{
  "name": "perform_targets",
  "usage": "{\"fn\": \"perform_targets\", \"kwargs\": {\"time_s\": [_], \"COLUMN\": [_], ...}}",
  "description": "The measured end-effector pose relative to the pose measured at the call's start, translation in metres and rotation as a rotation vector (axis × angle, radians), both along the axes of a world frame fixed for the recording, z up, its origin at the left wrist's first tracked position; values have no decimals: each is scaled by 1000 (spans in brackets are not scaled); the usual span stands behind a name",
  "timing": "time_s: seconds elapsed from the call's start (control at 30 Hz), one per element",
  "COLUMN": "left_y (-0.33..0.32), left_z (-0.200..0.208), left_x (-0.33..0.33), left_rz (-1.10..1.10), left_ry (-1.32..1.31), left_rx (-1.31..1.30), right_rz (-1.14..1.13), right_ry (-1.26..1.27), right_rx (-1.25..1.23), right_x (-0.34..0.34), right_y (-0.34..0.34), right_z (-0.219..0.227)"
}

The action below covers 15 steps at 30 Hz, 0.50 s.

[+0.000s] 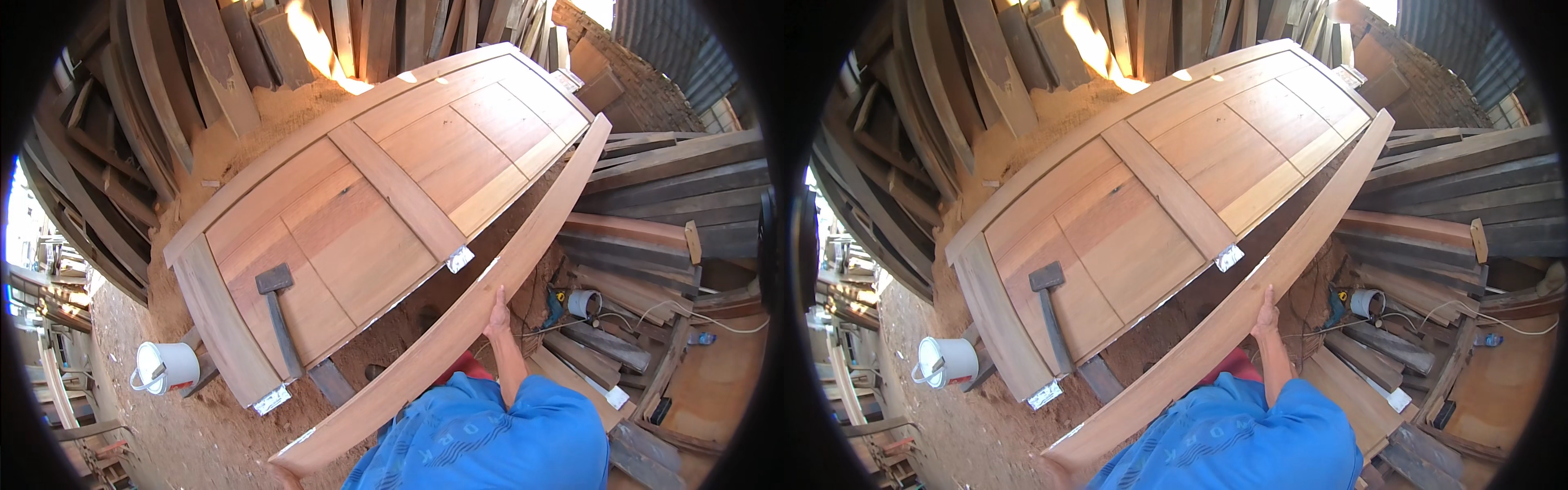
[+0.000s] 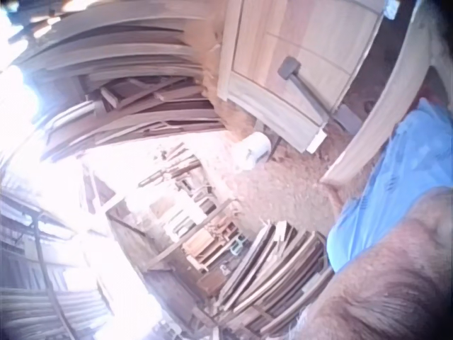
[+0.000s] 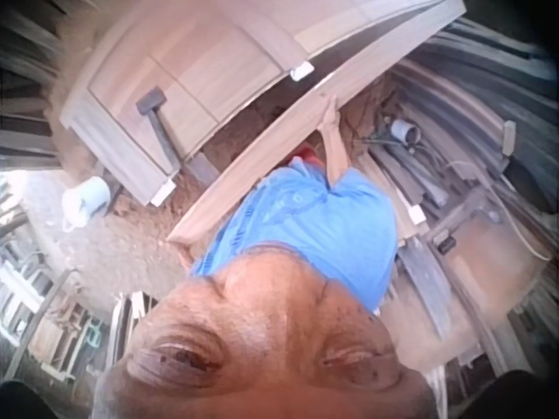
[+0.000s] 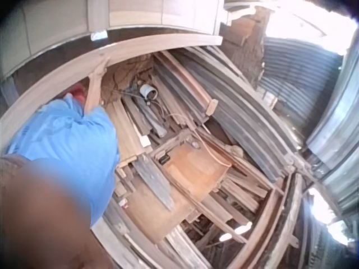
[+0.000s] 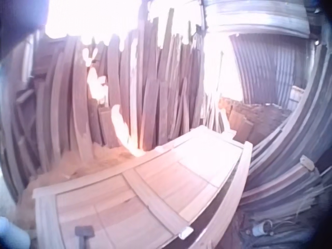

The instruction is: The person assembles a wooden door by fitting a long wooden strip into a groove on the door frame. They use a mallet to tap the strip into place, ensuring a tight fit. The person repeatedly checks the alignment and taps the strip along its length.

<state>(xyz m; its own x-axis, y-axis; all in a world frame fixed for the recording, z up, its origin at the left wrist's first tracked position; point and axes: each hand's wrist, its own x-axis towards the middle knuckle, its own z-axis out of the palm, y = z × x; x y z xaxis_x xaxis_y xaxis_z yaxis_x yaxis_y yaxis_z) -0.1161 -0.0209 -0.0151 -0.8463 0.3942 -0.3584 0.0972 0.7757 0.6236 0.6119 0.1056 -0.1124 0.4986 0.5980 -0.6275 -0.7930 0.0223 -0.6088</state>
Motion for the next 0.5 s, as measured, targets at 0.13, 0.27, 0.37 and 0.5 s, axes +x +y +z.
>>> {"fn": "perform_targets", "kwargs": {"time_s": [0.13, 0.27, 0.37, 0.5], "left_y": [23, 11, 28, 40], "left_z": [13, -17, -10, -63], "left_x": [7, -53, -10, -53], "left_rz": [16, -17, -111, -60], "left_ry": [30, 18, 82, -35], "left_rx": [36, -227, -57, -44], "right_rz": [-36, -21, -16, -2], "right_ry": [-16, -33, -68, -66], "right_rx": [8, -73, -49, -282], "right_x": [-16, -25, -21, -39], "right_y": [-16, -16, -3, 11], "right_z": [-9, -10, -8, 3]}}
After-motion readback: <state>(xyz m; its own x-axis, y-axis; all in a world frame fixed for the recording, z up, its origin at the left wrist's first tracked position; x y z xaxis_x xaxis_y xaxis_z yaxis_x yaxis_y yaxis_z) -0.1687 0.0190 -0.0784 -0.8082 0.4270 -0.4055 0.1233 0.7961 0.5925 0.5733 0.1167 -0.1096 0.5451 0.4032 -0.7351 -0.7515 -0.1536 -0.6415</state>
